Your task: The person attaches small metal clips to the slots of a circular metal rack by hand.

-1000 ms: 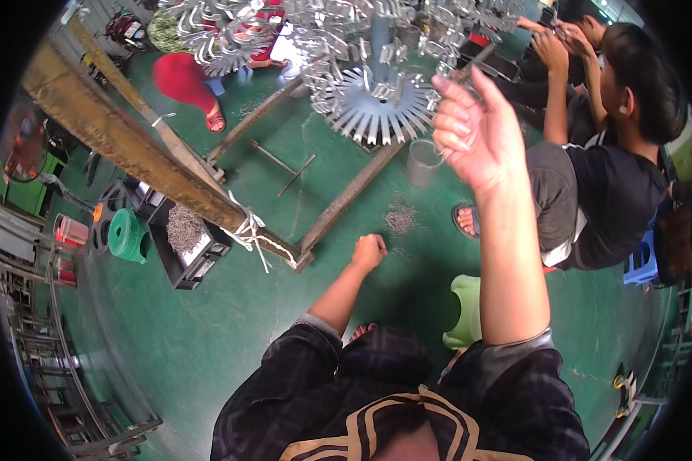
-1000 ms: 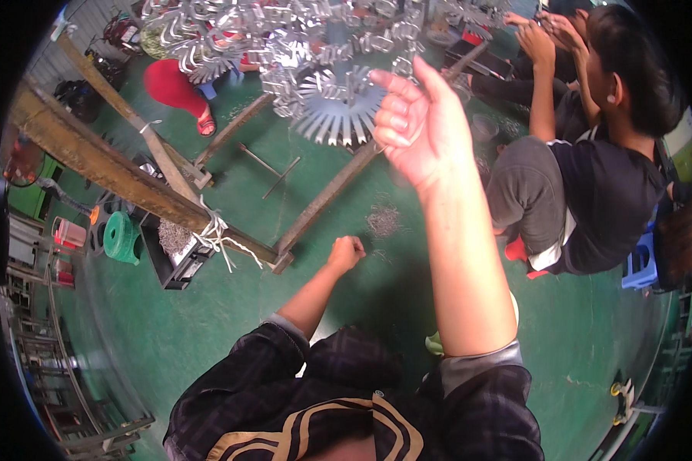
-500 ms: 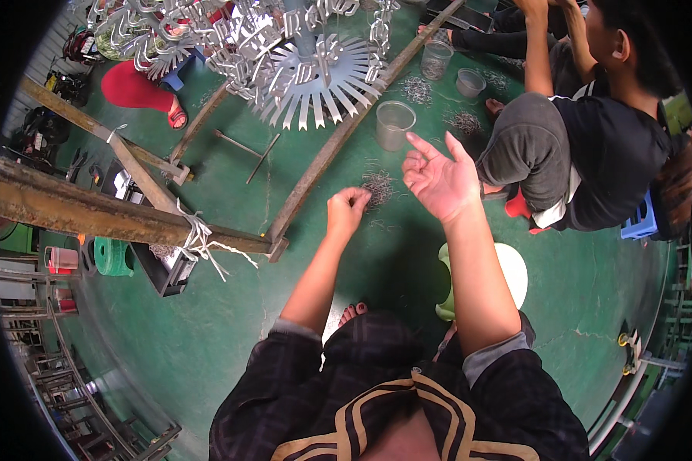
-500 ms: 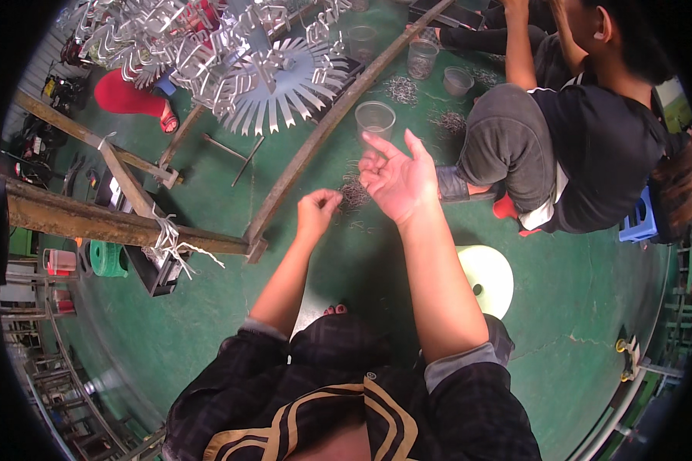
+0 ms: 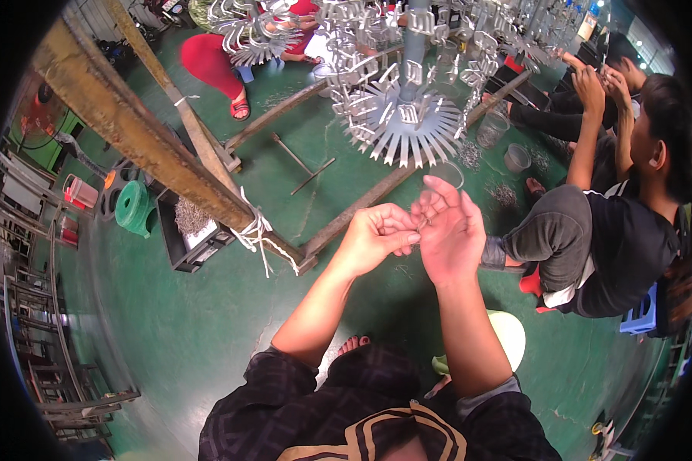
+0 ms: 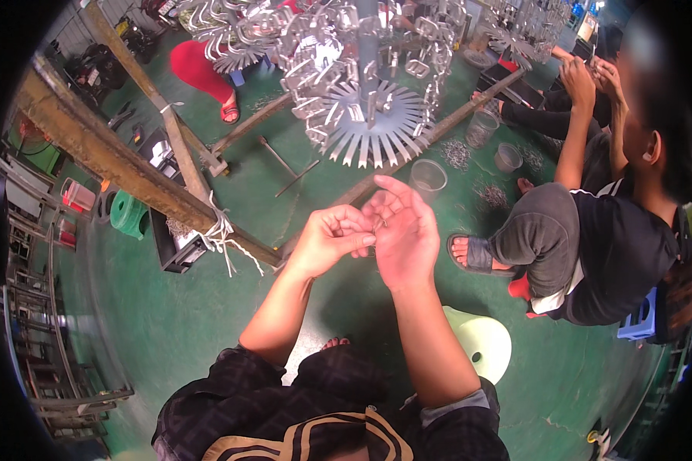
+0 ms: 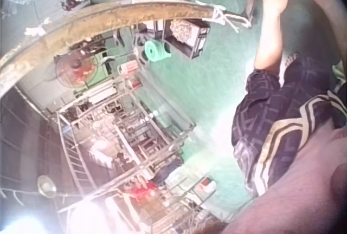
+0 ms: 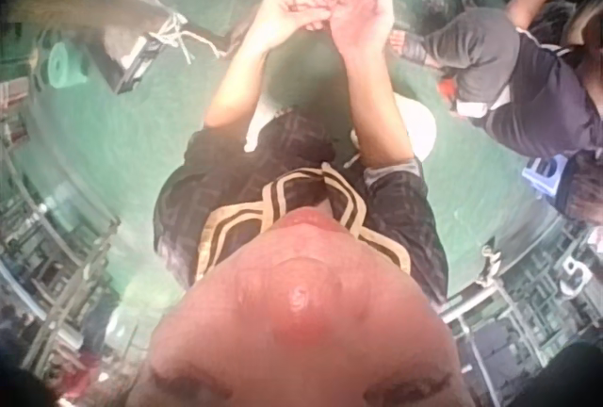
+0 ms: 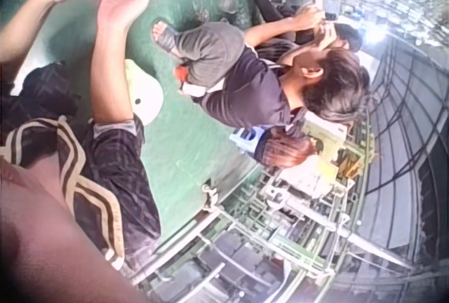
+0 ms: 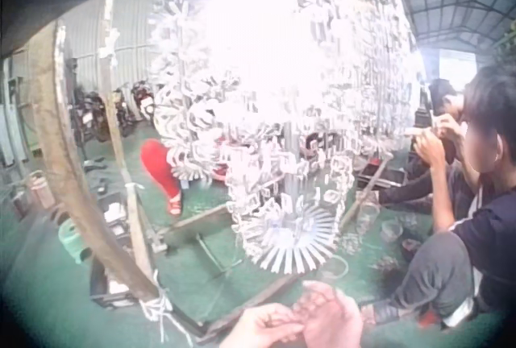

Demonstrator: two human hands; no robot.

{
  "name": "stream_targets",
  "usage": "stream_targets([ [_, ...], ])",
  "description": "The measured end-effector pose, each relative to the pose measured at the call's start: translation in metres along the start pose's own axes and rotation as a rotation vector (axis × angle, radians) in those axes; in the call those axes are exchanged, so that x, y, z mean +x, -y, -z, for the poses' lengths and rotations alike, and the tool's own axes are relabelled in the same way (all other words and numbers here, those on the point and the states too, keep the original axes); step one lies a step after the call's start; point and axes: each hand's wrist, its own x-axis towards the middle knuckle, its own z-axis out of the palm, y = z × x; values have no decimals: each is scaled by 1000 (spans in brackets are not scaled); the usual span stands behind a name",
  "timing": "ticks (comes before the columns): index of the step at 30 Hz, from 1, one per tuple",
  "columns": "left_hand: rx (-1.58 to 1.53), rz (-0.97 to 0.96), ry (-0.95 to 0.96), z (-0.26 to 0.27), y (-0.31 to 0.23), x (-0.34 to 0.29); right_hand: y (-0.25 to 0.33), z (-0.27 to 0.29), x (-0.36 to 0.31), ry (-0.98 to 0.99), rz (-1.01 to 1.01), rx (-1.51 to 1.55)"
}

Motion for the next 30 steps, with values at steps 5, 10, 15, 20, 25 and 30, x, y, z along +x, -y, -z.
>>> stream_targets([
  [5,147,-38,-56,10,-41,-15,-1,-36,10,136,64,-311],
  [10,167,-81,-140,14,-52,-6,0,-37,24,135,-73,-25],
  [15,356,-47,-268,59,-2,-1,19,9,27,-11,-14,-265],
  [20,586,300,-244,113,145,-16,68,57,18,-145,-8,-587],
  [25,952,636,-390,130,238,-28,99,96,3,-259,-1,-703],
  [30,1206,388,-517,146,289,-14,99,127,-8,-383,-55,-839],
])
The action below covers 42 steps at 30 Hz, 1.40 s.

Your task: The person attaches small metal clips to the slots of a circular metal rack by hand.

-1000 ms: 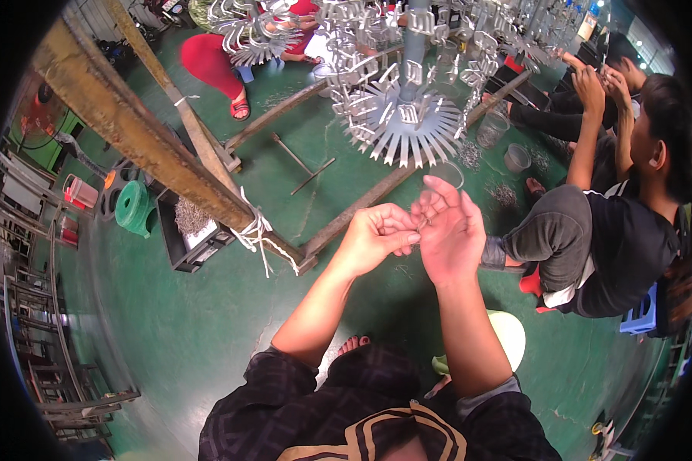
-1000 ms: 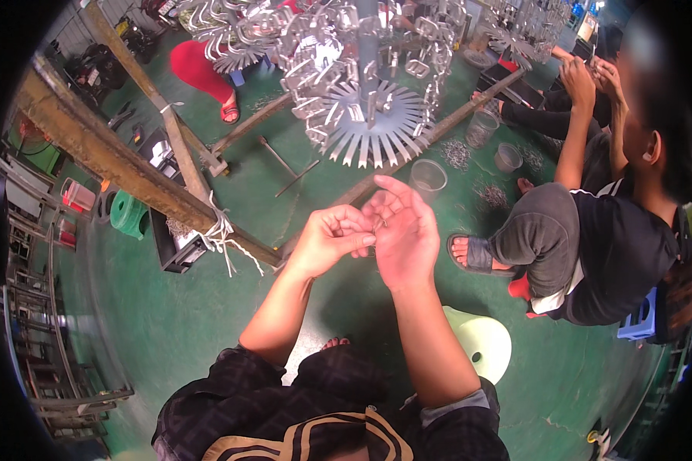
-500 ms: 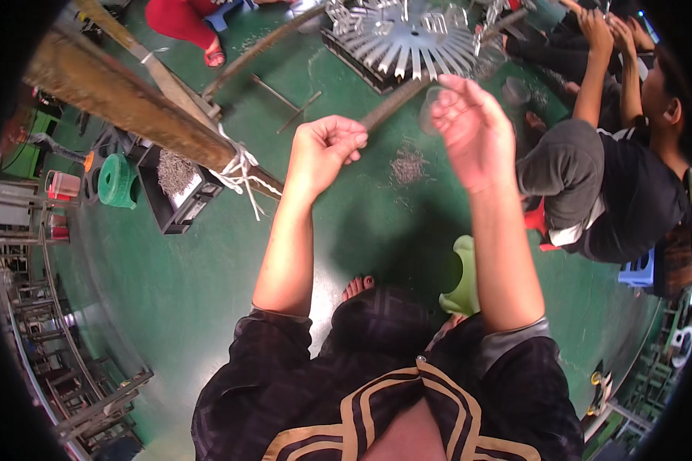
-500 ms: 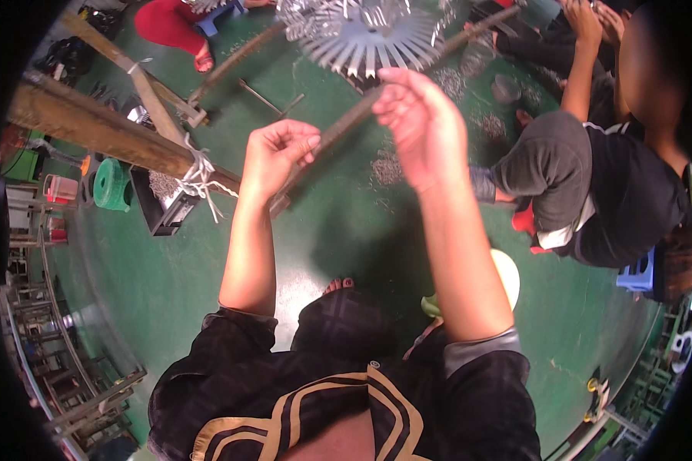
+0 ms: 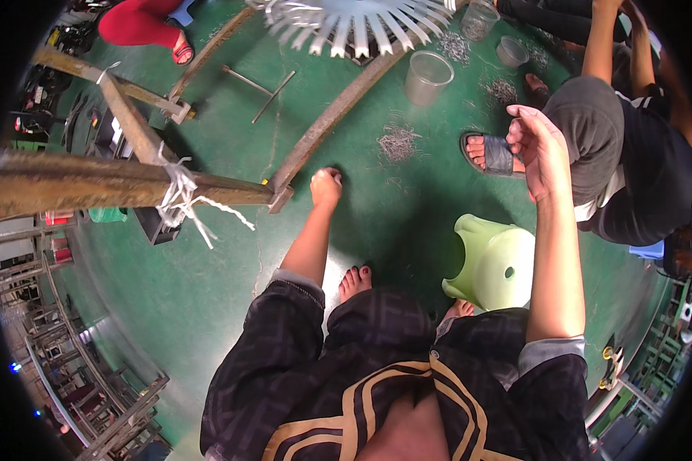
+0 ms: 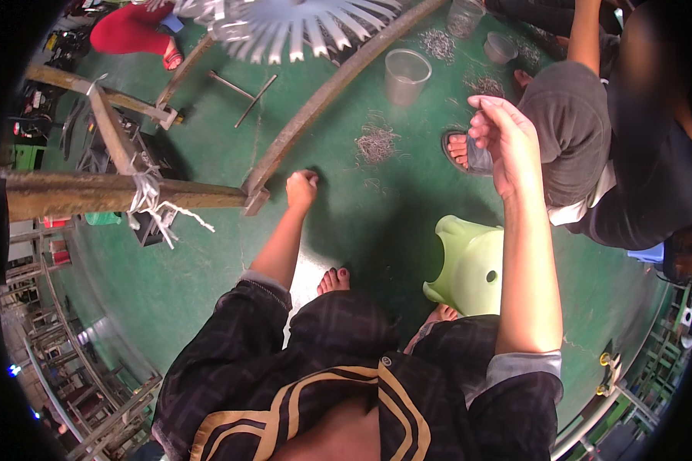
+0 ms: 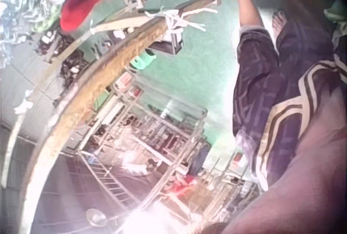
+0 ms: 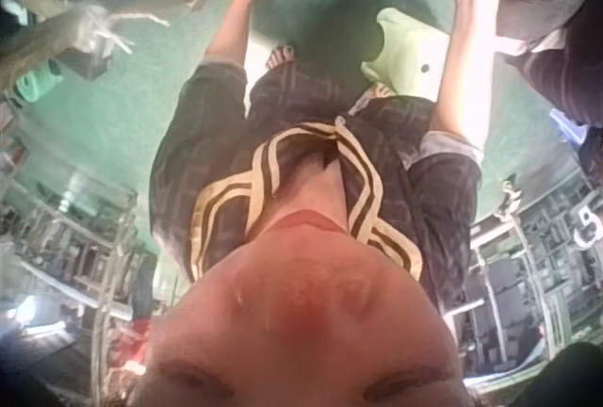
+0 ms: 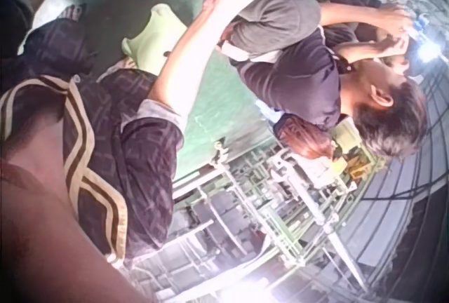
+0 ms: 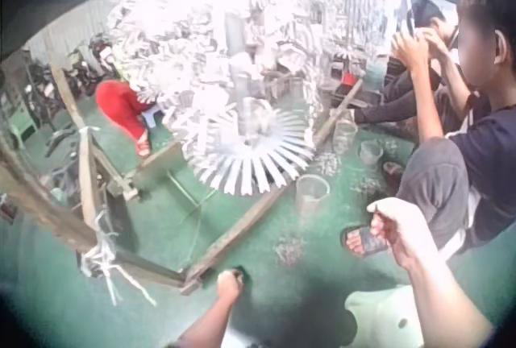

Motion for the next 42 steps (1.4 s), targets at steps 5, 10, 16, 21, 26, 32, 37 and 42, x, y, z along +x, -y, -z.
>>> stream_targets([
  [5,211,-182,-148,-9,-11,50,-1,6,8,-4,26,-107],
  [10,241,-101,-153,-21,-12,114,-4,9,6,9,41,-253],
  [16,509,-112,-129,-36,-50,161,-5,29,3,-80,62,-333],
  [21,116,-159,-214,-64,-37,180,-7,38,5,-110,83,-370],
  [26,688,-289,-3,-59,10,188,9,-3,8,-13,138,-344],
  [32,210,-389,65,1,-107,41,30,-12,-10,5,176,-260],
  [37,-371,-562,413,118,-157,-40,54,-55,-24,66,303,-312],
  [42,-695,-679,331,247,-190,-68,68,-101,-39,154,416,-250],
])
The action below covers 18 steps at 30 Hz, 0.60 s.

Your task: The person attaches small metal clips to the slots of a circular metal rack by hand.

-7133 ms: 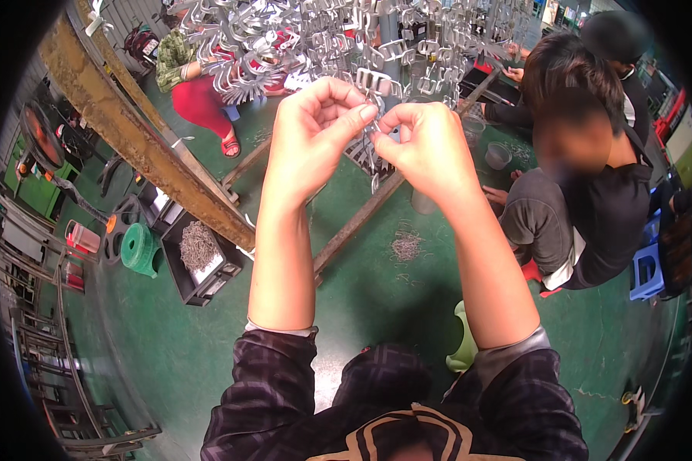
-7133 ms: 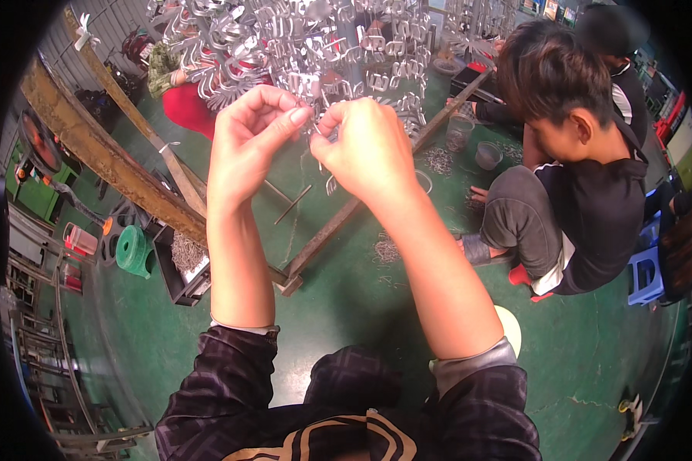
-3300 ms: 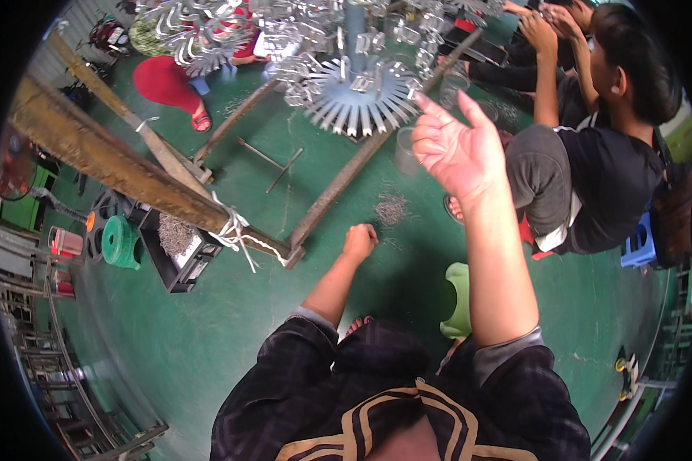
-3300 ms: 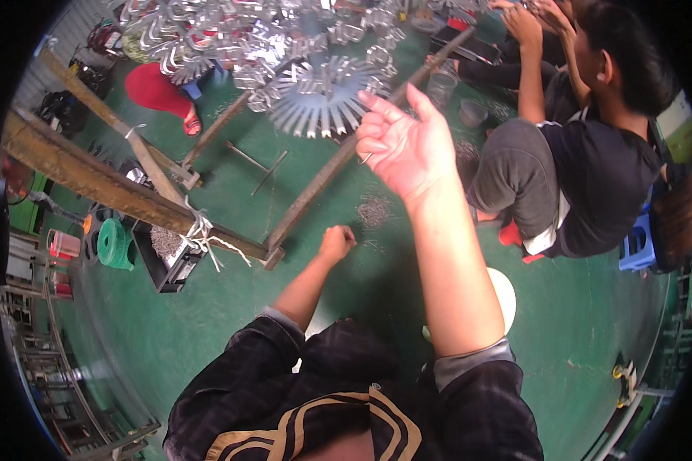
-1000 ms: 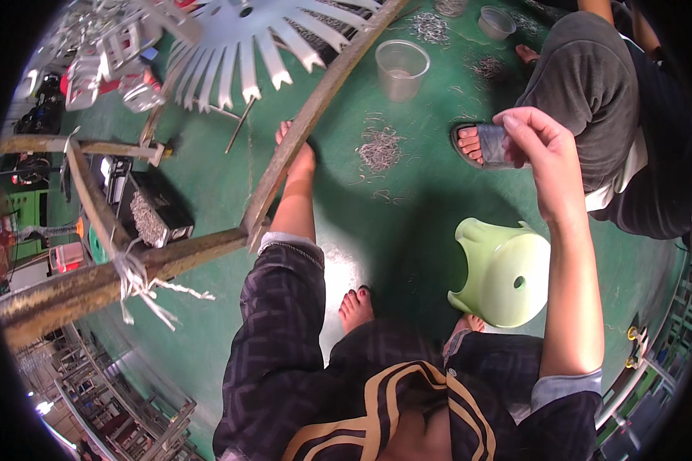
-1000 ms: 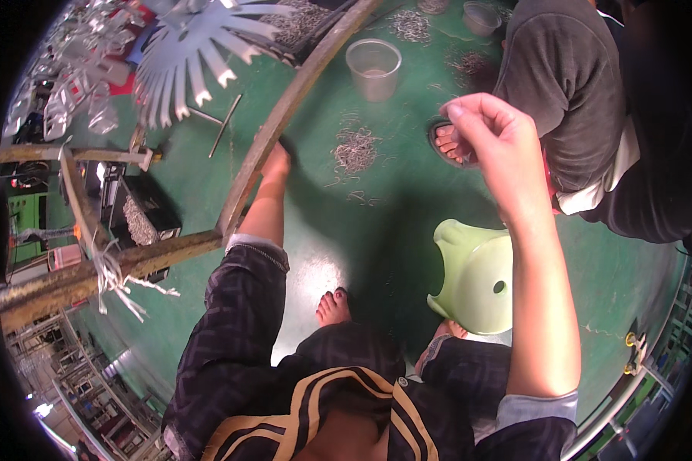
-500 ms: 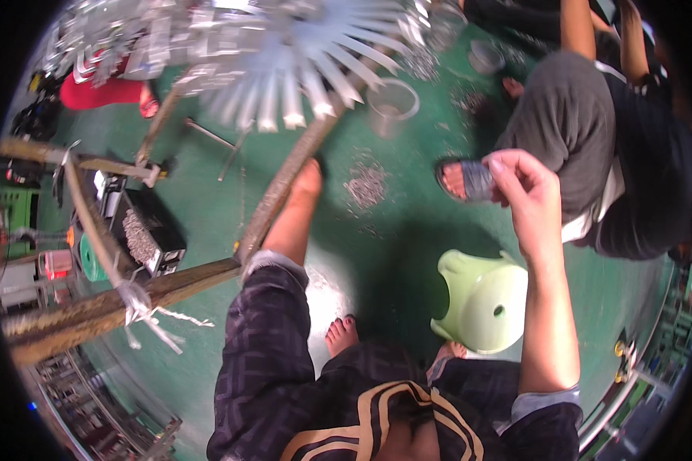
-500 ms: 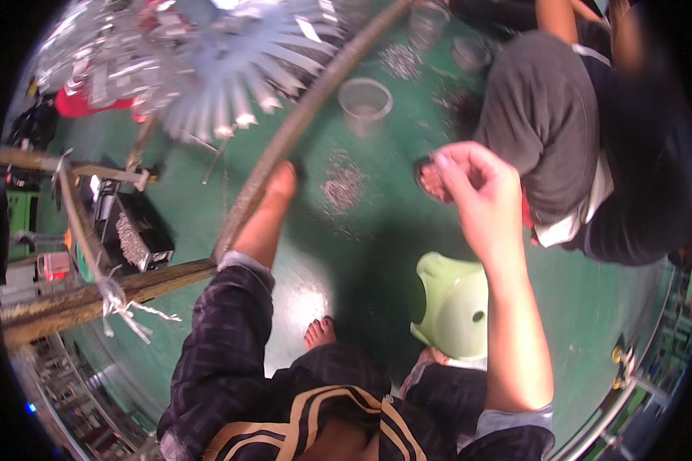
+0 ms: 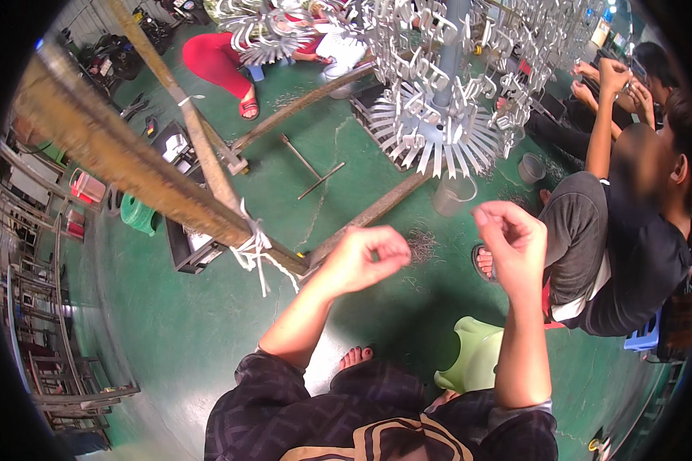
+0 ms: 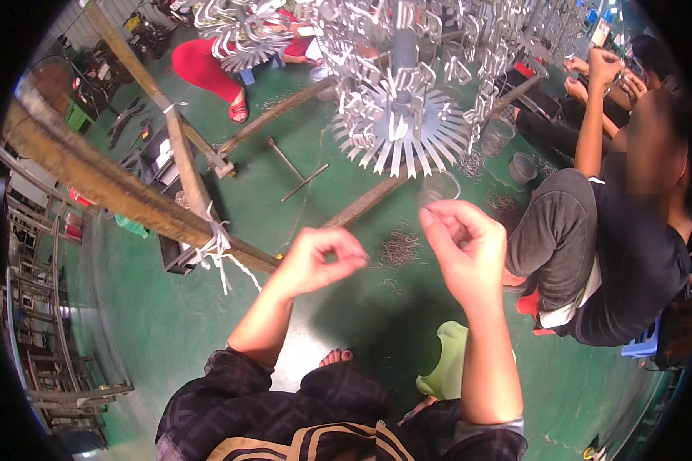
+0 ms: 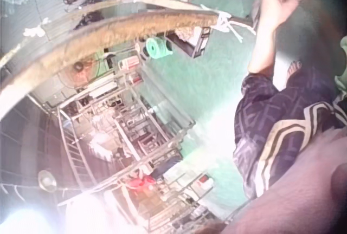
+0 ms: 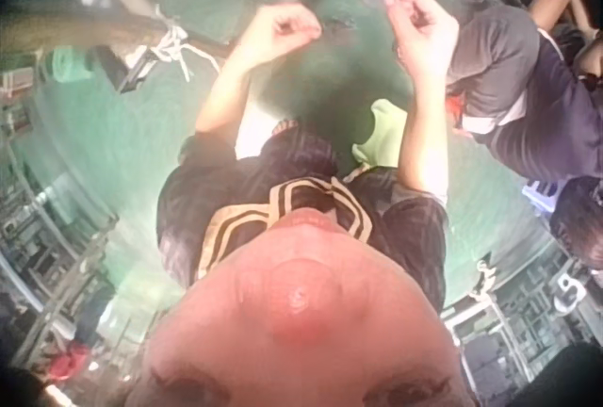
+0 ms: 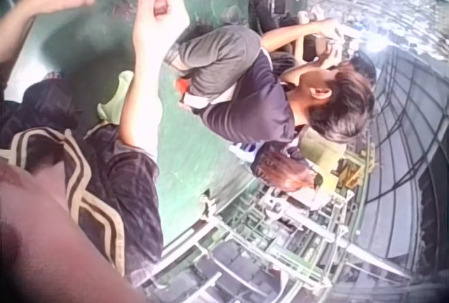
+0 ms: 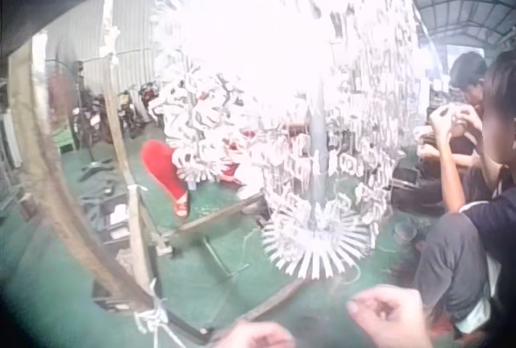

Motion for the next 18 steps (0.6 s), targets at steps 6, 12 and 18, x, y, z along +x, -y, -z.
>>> stream_targets([
  [6,-116,-325,-582,46,-48,26,22,-54,7,75,127,67],
  [12,-91,-410,-665,72,-61,73,25,-88,20,39,263,-144],
  [18,-160,-357,-608,85,-58,91,43,-103,29,34,314,-245],
])
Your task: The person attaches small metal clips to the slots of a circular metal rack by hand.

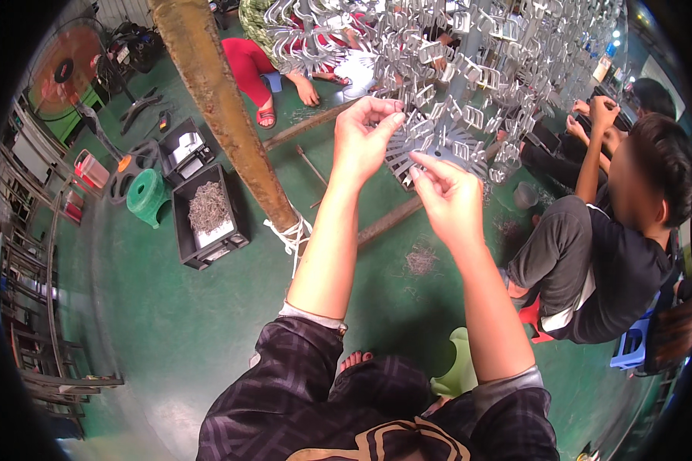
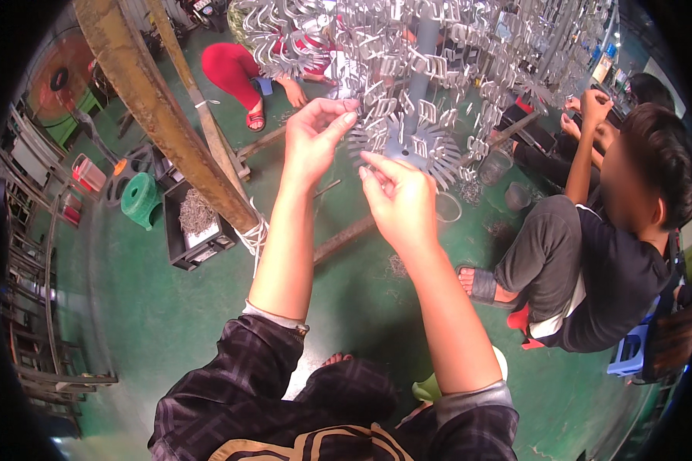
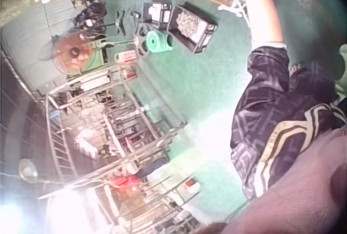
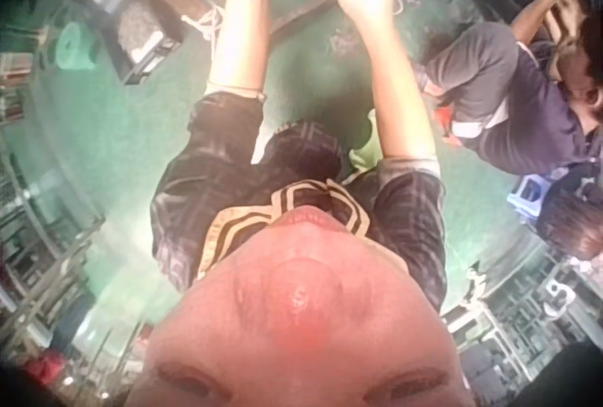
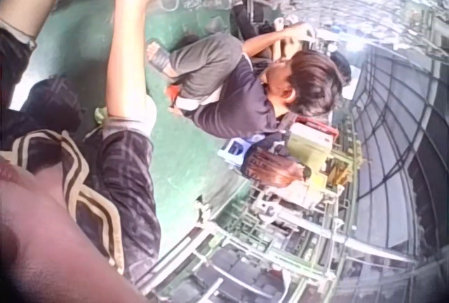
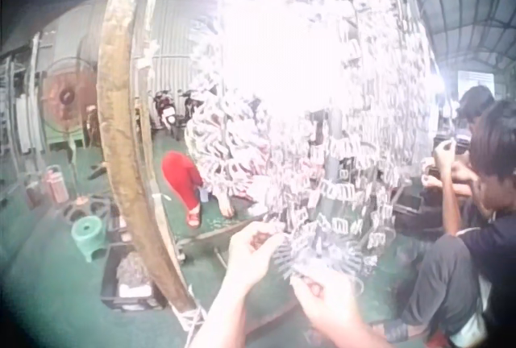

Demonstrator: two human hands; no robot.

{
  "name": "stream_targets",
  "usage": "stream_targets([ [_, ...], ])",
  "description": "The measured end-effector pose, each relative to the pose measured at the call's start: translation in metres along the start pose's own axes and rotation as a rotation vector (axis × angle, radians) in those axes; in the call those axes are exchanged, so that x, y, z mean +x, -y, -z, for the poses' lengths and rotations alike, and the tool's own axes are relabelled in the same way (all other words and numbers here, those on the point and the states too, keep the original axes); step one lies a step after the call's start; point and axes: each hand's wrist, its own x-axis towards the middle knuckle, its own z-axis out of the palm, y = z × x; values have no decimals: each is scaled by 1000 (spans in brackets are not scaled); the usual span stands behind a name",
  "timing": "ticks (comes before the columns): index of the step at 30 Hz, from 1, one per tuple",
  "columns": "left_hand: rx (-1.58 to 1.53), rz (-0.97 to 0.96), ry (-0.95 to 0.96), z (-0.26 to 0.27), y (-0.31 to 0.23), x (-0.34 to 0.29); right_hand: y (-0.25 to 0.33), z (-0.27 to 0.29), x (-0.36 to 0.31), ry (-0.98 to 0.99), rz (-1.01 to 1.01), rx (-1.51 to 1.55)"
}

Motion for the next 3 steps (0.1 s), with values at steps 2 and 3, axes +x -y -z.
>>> stream_targets([
  [2,15,11,41,2,0,3,5,-5,4,16,11,-25],
  [3,12,8,38,3,-1,5,4,-8,6,13,8,-15],
])
